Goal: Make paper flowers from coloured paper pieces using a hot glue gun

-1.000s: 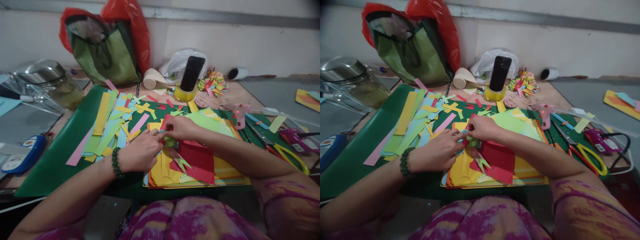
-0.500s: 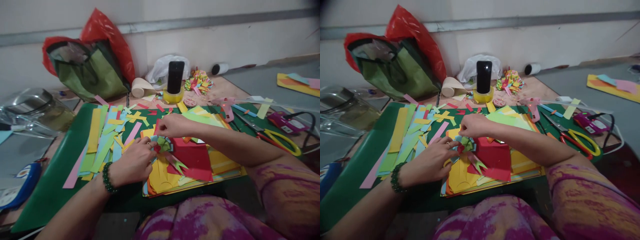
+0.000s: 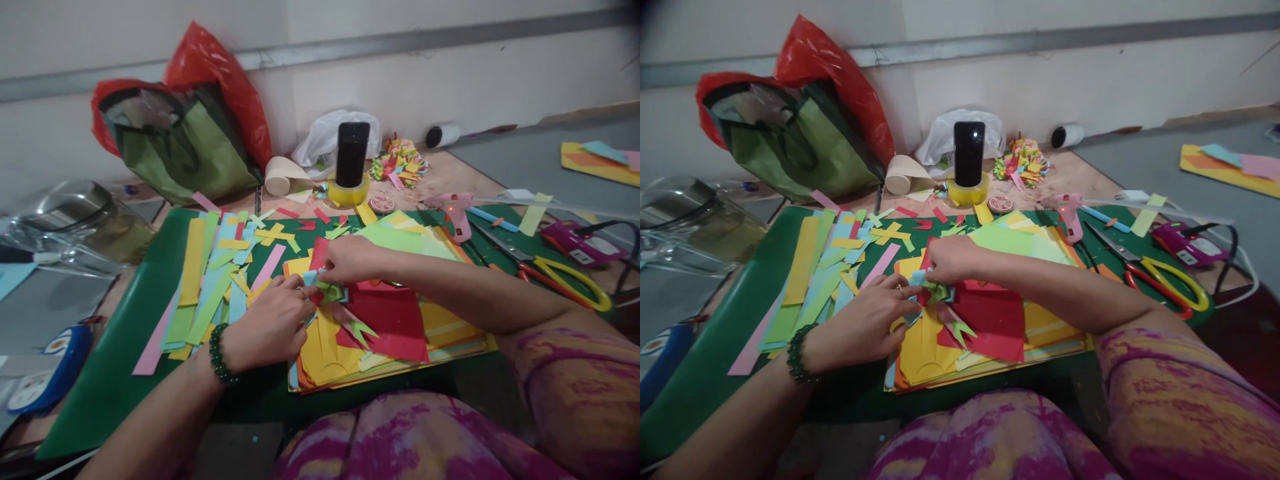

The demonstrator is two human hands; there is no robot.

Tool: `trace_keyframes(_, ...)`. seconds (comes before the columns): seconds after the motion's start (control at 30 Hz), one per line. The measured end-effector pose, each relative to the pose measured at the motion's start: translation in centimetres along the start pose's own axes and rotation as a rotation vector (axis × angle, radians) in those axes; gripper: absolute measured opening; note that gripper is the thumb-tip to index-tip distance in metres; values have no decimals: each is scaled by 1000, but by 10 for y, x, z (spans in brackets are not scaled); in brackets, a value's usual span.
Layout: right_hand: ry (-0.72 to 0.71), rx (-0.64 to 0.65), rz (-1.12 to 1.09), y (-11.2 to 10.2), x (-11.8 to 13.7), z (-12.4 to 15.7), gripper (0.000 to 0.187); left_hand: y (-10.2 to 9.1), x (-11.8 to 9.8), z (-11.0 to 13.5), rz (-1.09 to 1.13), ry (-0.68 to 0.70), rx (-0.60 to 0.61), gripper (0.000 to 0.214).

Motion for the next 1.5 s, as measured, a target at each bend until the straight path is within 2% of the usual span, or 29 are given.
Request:
trace_keyframes(0.5, 2, -1, 11, 1, 3, -1, 32, 2, -1, -1, -17, 18, -17, 22)
trace_keyframes(0.87, -4, 15, -1, 3, 2, -1, 31, 1, -1, -5, 17, 23, -38, 11)
trace_keyframes(0.97, 11, -27, 6, 0, 2, 4, 29, 2, -1, -5, 16, 28, -53, 11)
trace_keyframes(1.1, -95, -106, 35, -7, 9, 18, 29, 2, -2, -4, 1, 19, -48, 11)
trace_keyframes(1.23, -227, -23, 147, 0, 19, 26, 31, 2, -2, -3, -9, 15, -39, 9)
trace_keyframes(1.5, -260, 0, 212, 12, 21, 19, 27, 3, -1, -2, -13, 21, -53, 16)
Point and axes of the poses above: each hand's wrist, its own z-axis away from the middle knuckle, its own y-axis out of the palm, x = y × z, the point moved 4 cm from there along -z, towards the middle knuckle, and after that the axes turned 5 degrees about z, right-handed, at the moved point
